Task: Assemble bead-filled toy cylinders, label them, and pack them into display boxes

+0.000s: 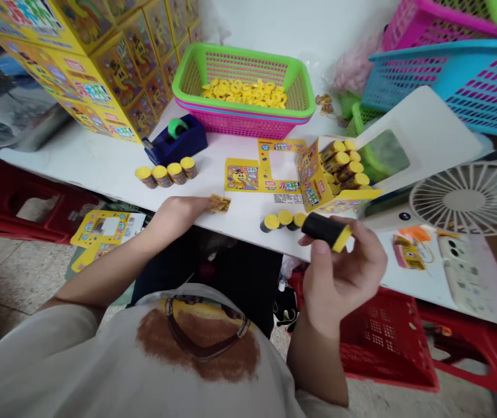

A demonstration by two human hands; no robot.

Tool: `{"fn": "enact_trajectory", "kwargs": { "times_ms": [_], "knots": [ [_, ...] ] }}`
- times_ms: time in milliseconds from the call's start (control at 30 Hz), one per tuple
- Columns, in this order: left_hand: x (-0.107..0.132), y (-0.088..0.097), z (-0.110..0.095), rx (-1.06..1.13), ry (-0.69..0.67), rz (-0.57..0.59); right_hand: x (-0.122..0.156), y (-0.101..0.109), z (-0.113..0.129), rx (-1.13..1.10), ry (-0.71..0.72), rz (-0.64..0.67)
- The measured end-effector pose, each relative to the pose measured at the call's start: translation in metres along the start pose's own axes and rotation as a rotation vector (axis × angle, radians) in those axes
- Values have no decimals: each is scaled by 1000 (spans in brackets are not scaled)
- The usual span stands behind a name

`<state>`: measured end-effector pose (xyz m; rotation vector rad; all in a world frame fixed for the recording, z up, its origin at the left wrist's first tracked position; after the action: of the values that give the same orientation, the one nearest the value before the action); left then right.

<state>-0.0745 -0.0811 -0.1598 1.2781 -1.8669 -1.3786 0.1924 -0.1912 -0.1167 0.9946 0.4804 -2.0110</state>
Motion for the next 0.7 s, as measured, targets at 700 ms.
{"fn": "enact_trajectory", "kwargs": {
  "times_ms": [700],
  "knots": [
    [47,9,-31,1068,98,-129,13,-33,20,-196,-135,222]
  ]
}}
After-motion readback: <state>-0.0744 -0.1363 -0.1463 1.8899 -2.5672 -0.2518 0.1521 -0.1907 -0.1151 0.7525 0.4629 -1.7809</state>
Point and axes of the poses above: each hand's wrist, its own x-axis away from the middle knuckle, its own y-axis out of the back of the hand, z = x × y, the point moved 2 cm from there along -x, towards the middle knuckle, and after that the axes turned 5 degrees about y, right-handed, at the moved point
